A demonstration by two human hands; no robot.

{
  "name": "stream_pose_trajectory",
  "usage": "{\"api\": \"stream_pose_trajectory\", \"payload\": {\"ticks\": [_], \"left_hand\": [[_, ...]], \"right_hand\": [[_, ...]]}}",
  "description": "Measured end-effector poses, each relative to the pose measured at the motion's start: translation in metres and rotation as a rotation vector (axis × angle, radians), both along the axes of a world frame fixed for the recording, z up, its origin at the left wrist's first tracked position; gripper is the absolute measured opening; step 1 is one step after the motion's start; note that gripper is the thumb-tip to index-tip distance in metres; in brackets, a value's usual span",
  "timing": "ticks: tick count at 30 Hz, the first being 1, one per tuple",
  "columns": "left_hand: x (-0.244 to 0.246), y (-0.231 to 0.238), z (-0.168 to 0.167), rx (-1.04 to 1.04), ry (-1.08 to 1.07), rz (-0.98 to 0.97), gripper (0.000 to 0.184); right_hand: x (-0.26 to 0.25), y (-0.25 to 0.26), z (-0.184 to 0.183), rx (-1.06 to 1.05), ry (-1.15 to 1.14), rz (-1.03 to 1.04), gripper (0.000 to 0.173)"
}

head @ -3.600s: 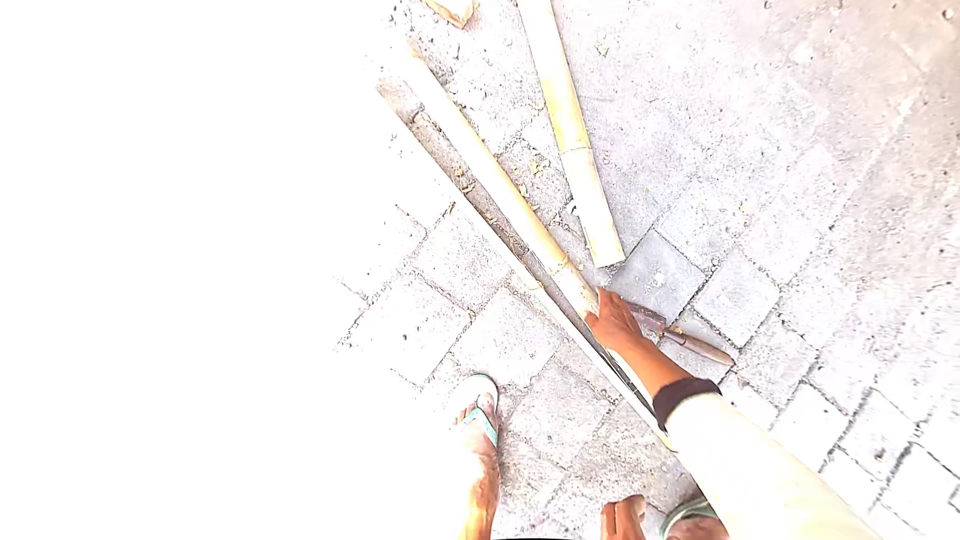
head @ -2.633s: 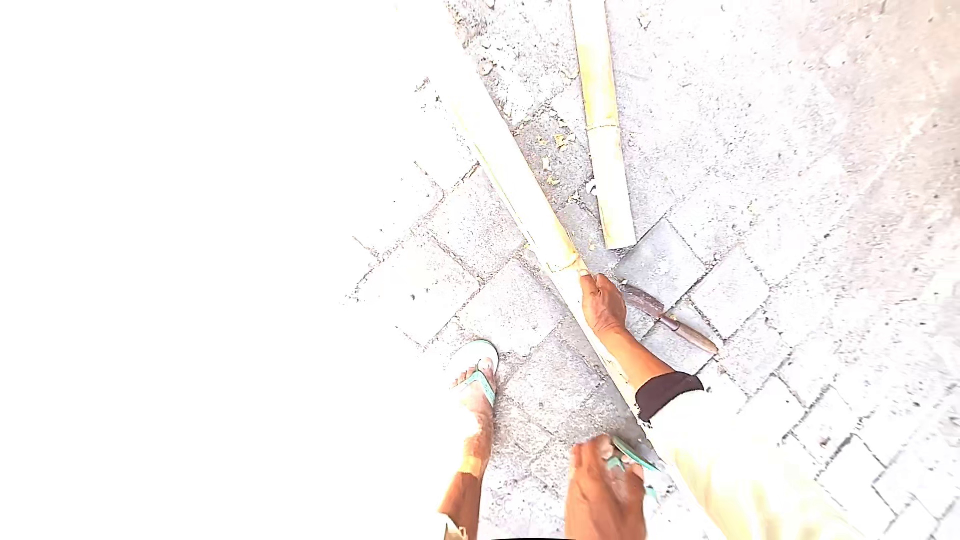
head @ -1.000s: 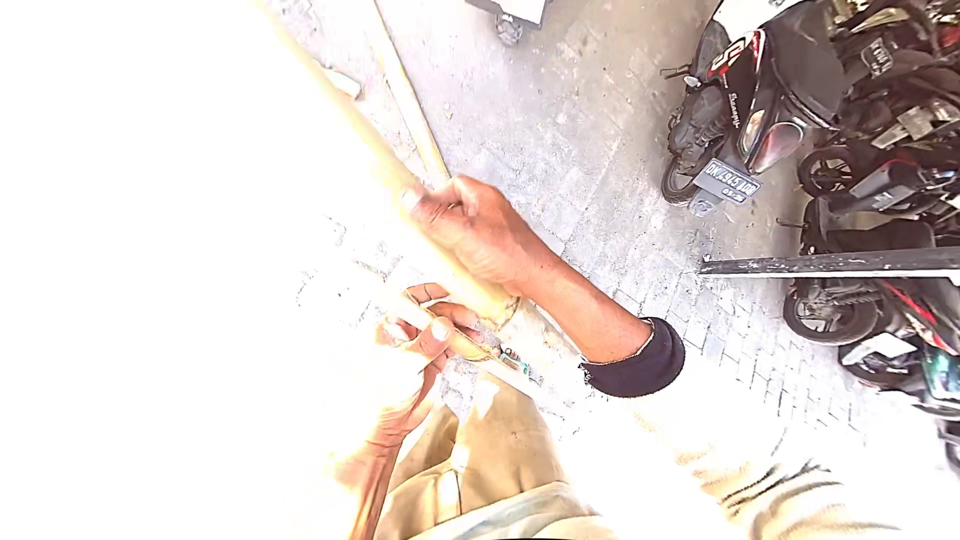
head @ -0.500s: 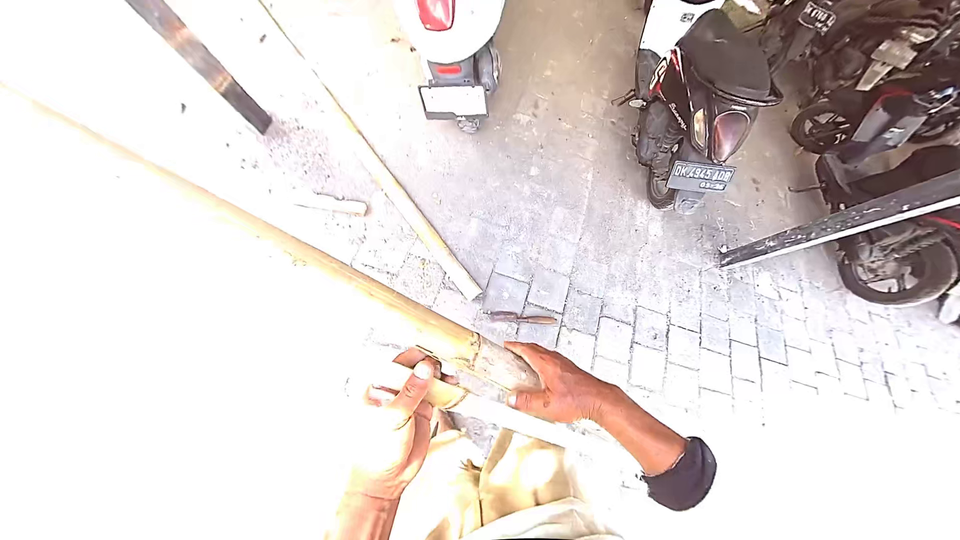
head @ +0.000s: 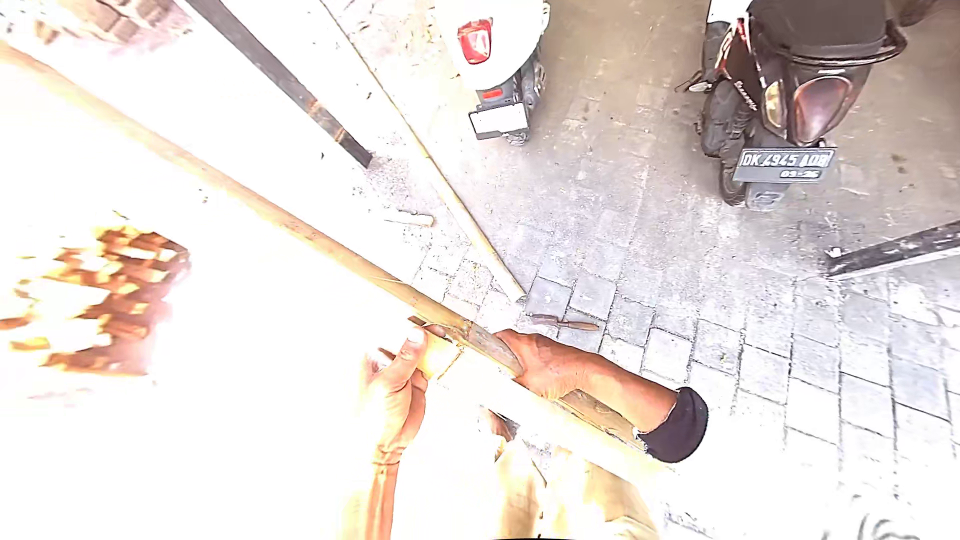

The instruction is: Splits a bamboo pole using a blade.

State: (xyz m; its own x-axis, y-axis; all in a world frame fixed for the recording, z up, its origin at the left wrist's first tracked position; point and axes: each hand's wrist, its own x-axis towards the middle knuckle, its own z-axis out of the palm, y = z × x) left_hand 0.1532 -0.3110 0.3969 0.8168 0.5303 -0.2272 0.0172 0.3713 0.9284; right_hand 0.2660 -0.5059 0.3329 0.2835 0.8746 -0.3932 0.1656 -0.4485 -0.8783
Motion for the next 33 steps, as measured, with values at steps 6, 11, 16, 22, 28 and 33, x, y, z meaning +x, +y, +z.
{"api": "stream_pose_trajectory", "payload": {"ticks": [6, 11, 16, 22, 28, 33], "left_hand": [[0.003, -0.007, -0.002, 0.078, -0.032, 0.094, 0.021], [0.0, -0.005, -0.022, 0.034, -0.303, 0.078, 0.029], [-0.012, 0.01, -0.037, -0.286, -0.546, -0.157, 0.03], [-0.027, 0.026, -0.027, -0.549, -0.711, -0.425, 0.034], [-0.053, 0.03, -0.02, -0.642, -0.766, -0.368, 0.029], [-0.078, 0.043, -0.016, -0.8, -0.674, -0.499, 0.032]], "right_hand": [[-0.007, -0.005, 0.001, -0.003, -0.066, -0.132, 0.064], [-0.024, -0.013, 0.029, -0.103, -0.288, -0.281, 0.076], [-0.052, -0.018, 0.064, -0.235, -0.466, -0.341, 0.083], [-0.088, -0.017, 0.091, -0.268, -0.488, -0.382, 0.083], [-0.115, 0.0, 0.097, -0.353, -0.419, -0.377, 0.082], [-0.126, 0.014, 0.073, -0.32, -0.375, -0.357, 0.083]]}}
